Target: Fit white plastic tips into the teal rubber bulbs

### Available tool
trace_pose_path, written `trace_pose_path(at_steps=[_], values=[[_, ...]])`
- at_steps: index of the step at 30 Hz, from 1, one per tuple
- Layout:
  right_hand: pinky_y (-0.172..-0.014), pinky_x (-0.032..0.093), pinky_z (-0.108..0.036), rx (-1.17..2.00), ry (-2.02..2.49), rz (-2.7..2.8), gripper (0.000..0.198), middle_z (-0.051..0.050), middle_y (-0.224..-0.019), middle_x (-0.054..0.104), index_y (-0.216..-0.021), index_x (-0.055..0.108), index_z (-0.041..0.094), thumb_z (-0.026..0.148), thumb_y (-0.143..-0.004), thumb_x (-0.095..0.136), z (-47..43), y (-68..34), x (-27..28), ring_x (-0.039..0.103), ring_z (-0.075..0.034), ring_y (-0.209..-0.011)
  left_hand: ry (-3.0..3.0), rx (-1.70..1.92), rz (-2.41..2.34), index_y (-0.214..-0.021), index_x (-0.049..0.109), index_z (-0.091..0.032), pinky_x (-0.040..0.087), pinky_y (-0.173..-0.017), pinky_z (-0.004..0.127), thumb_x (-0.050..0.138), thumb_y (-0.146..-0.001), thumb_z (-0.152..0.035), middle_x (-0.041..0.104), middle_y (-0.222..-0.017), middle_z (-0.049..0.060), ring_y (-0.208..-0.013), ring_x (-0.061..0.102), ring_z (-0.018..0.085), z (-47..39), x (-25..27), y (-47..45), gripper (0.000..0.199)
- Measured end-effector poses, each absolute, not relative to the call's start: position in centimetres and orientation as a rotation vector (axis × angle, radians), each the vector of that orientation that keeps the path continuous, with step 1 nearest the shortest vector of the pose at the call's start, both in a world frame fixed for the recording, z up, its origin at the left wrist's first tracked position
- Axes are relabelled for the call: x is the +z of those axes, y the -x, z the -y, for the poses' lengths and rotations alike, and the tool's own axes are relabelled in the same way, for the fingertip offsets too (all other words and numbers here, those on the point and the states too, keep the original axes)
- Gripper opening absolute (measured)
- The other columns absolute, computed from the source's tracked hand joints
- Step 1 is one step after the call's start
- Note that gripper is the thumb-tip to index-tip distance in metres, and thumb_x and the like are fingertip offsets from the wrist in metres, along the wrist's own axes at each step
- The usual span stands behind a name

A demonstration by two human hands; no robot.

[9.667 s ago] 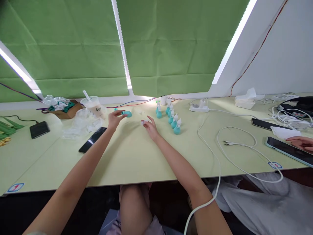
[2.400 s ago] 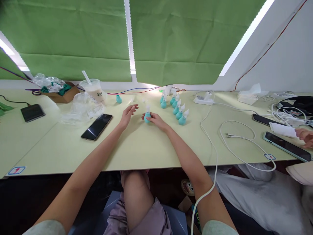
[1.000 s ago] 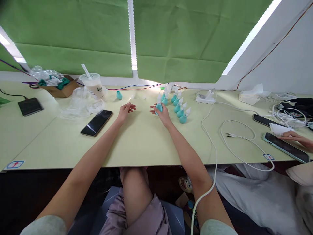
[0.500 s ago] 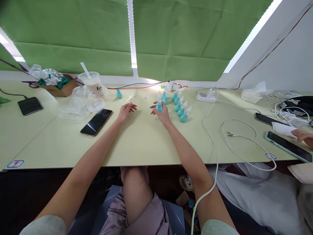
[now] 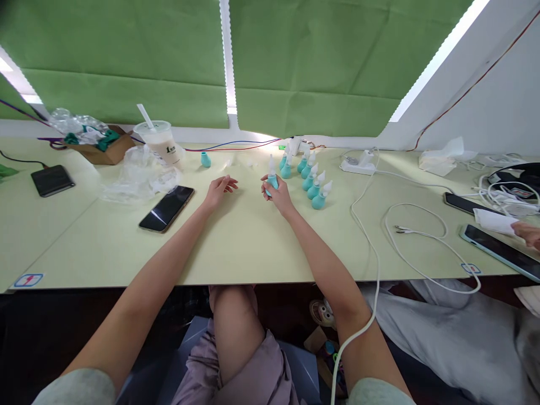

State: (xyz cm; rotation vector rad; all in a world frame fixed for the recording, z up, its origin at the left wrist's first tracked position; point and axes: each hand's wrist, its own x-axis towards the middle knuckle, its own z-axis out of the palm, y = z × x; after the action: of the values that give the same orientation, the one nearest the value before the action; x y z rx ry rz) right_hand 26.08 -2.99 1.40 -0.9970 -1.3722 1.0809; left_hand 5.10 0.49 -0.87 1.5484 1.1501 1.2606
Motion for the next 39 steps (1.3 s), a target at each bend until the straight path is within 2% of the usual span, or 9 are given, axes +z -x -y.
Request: trace_pose_path(at_steps=[14, 18, 23, 25, 27, 29, 31, 36, 39], values=[[-0.041, 0.03, -0.029, 0.769, 1.14, 1.136, 0.041, 0.005, -0.051, 0.034, -0.066, 0.041, 0.025, 0.056, -0.066, 0.068, 1.3, -27.5, 0.5, 0.035, -0.011, -0.044, -1.577, 1.226, -1.148, -0.085, 0.069, -0.016, 0.044, -0.071, 0.03, 0.041, -0.083, -0.064, 0.067, -0.08, 0.009, -0.069, 0.057, 0.016, -0.3, -0.9, -5.2, 0.056], [-0.049, 0.039, -0.034, 0.746, 1.183, 1.157, 0.038, 0.001, -0.058, 0.042, -0.07, 0.044, 0.025, 0.054, -0.067, 0.068, 1.1, -27.7, 0.2, 0.046, -0.017, -0.054, -1.587, 1.215, -1.152, -0.084, 0.069, -0.016, 0.044, -0.07, 0.03, 0.042, -0.083, -0.063, 0.067, -0.08, 0.009, -0.069, 0.056, 0.015, -0.5, -1.2, -5.1, 0.055], [-0.049, 0.038, -0.028, 0.793, 1.091, 1.202, 0.035, 0.004, -0.063, 0.042, -0.075, 0.043, 0.024, 0.05, -0.068, 0.066, 1.9, -27.2, 1.0, 0.042, -0.009, -0.049, -1.617, 1.173, -1.143, -0.086, 0.067, -0.015, 0.044, -0.071, 0.028, 0.04, -0.086, -0.059, 0.066, -0.08, 0.008, -0.07, 0.055, 0.015, -0.7, -1.4, -5.1, 0.052], [-0.048, 0.037, -0.025, 0.852, 1.063, 1.273, 0.034, 0.005, -0.065, 0.045, -0.079, 0.045, 0.023, 0.048, -0.068, 0.066, 2.3, -27.2, 1.3, 0.042, -0.008, -0.049, -1.677, 1.165, -1.162, -0.095, 0.065, -0.015, 0.045, -0.073, 0.029, 0.04, -0.087, -0.056, 0.066, -0.085, 0.008, -0.072, 0.056, 0.015, -0.4, -1.1, -5.2, 0.049], [-0.049, 0.038, -0.024, 0.947, 1.06, 1.468, 0.033, 0.004, -0.071, 0.05, -0.085, 0.048, 0.022, 0.045, -0.067, 0.065, 2.6, -27.1, 1.5, 0.045, -0.008, -0.052, -1.785, 1.241, -1.209, -0.115, 0.057, -0.017, 0.045, -0.075, 0.029, 0.047, -0.085, -0.054, 0.064, -0.101, 0.009, -0.081, 0.057, 0.016, 0.0, -0.5, -5.4, 0.048], [-0.055, 0.041, -0.025, 1.008, 1.088, 1.726, 0.035, 0.002, -0.079, 0.055, -0.09, 0.048, 0.022, 0.041, -0.066, 0.065, 3.0, -27.1, 1.3, 0.049, -0.011, -0.06, -1.998, 1.352, -1.225, -0.131, 0.044, -0.021, 0.045, -0.078, 0.03, 0.056, -0.081, -0.051, 0.057, -0.121, 0.011, -0.095, 0.056, 0.019, 0.7, 0.1, -5.9, 0.06], [-0.063, 0.042, -0.027, 0.933, 1.148, 1.933, 0.038, 0.001, -0.087, 0.058, -0.092, 0.047, 0.022, 0.037, -0.063, 0.066, 3.2, -27.0, 1.0, 0.052, -0.014, -0.07, -2.313, 1.328, -1.157, -0.135, 0.04, -0.025, 0.044, -0.083, 0.031, 0.061, -0.079, -0.047, 0.051, -0.13, 0.01, -0.105, 0.052, 0.021, 1.4, 0.5, -6.4, 0.064], [-0.069, 0.039, -0.028, 0.65, 1.249, 2.058, 0.031, 0.0, -0.088, 0.06, -0.088, 0.051, 0.021, 0.036, -0.064, 0.066, 3.2, -26.9, 0.6, 0.051, -0.017, -0.076, -2.681, 0.873, -1.203, -0.119, 0.056, -0.023, 0.044, -0.074, 0.028, 0.046, -0.091, -0.029, 0.065, -0.091, 0.006, -0.086, 0.058, 0.018, 2.1, 0.0, -7.3, 0.031], [-0.072, 0.04, -0.029, 0.568, 1.262, 2.037, 0.03, -0.001, -0.086, 0.063, -0.089, 0.058, 0.02, 0.038, -0.066, 0.067, 3.1, -26.9, 0.9, 0.052, -0.017, -0.076, -2.703, 0.943, -1.272, -0.108, 0.061, -0.02, 0.043, -0.074, 0.028, 0.048, -0.09, -0.03, 0.063, -0.093, 0.007, -0.089, 0.056, 0.019, 2.1, -0.1, -7.3, 0.024]])
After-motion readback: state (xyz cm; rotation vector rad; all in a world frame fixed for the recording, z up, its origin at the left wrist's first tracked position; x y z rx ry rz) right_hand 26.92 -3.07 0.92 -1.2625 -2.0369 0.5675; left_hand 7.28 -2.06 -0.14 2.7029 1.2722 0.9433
